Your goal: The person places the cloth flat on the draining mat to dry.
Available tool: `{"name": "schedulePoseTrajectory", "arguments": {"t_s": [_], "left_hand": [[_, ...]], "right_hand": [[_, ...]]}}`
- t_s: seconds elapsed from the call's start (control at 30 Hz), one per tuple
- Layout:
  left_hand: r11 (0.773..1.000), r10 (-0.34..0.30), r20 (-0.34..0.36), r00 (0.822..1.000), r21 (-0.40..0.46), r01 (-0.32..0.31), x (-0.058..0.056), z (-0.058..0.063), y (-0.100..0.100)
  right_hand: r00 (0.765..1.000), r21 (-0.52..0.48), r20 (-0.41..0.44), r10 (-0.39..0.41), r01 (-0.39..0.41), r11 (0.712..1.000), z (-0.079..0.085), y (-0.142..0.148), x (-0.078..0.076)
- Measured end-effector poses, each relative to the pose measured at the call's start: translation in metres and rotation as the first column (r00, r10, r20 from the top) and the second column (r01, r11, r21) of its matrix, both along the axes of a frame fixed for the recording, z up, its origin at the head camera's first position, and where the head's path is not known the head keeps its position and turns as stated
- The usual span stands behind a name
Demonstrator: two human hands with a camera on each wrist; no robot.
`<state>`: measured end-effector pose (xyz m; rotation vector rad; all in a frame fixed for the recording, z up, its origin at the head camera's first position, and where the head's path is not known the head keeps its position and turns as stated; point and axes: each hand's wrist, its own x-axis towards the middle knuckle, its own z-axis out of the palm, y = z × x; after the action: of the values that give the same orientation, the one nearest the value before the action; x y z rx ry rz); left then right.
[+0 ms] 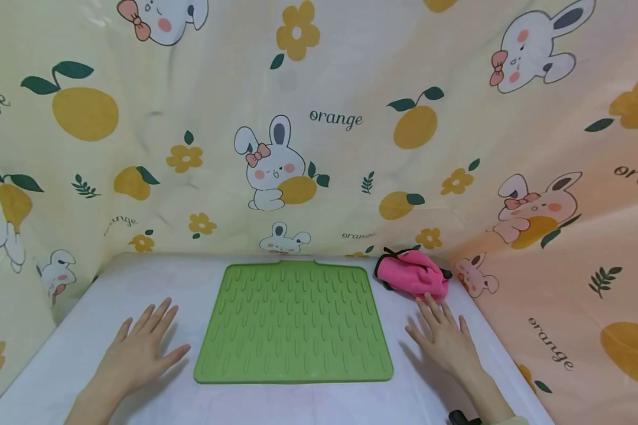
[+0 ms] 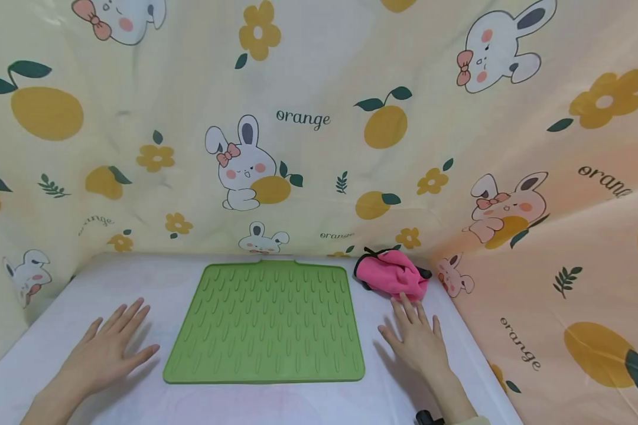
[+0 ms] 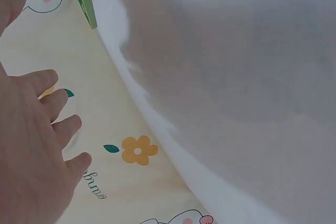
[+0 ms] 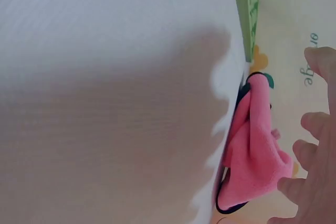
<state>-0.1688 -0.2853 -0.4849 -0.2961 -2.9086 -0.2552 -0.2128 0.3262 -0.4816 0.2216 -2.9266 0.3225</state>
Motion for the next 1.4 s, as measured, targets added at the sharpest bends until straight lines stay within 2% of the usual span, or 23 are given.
{"name": "schedulePoseTrajectory", "arguments": {"t_s": [0.17,0.4,0.53,0.77,0.87,1.07,1.17,1.3,1.4], "left_hand": [[1.000,-0.027,-0.038,0.999,0.007,0.027,0.004,-0.002,0.001],[0.999,-0.052,0.004,0.999,-0.010,0.052,0.009,-0.010,0.007],[0.997,-0.076,-0.002,0.997,-0.011,0.076,0.012,-0.016,0.014],[0.986,-0.166,-0.120,0.979,-0.050,0.161,0.014,-0.022,0.024],[0.981,-0.190,-0.133,0.973,-0.069,0.182,0.014,-0.024,0.026],[0.975,-0.212,-0.064,0.975,-0.081,0.207,0.014,-0.026,0.029],[0.974,-0.215,-0.034,0.976,-0.084,0.211,0.012,-0.024,0.033],[0.978,-0.198,0.024,0.980,-0.053,0.199,0.009,-0.022,0.035],[0.979,-0.198,0.038,0.979,-0.044,0.200,0.005,-0.020,0.037]], "right_hand": [[1.000,-0.002,-0.025,0.005,-0.005,1.000,0.001,-0.001,-0.001],[0.997,-0.058,-0.081,0.015,-0.020,0.998,0.001,-0.001,-0.006],[0.991,-0.078,-0.125,0.037,-0.047,0.996,0.002,0.002,-0.012],[0.991,-0.085,-0.124,0.050,-0.061,0.994,0.001,0.018,-0.034],[0.990,-0.075,-0.125,0.062,-0.072,0.995,0.001,0.025,-0.043],[0.987,-0.034,-0.135,0.082,-0.088,0.996,0.002,0.035,-0.061],[0.992,-0.023,-0.105,0.075,-0.078,0.997,0.001,0.040,-0.070],[0.996,-0.053,-0.048,0.070,-0.073,0.996,0.001,0.046,-0.083],[0.997,-0.089,-0.034,0.068,-0.071,0.994,-0.001,0.051,-0.091]]}}
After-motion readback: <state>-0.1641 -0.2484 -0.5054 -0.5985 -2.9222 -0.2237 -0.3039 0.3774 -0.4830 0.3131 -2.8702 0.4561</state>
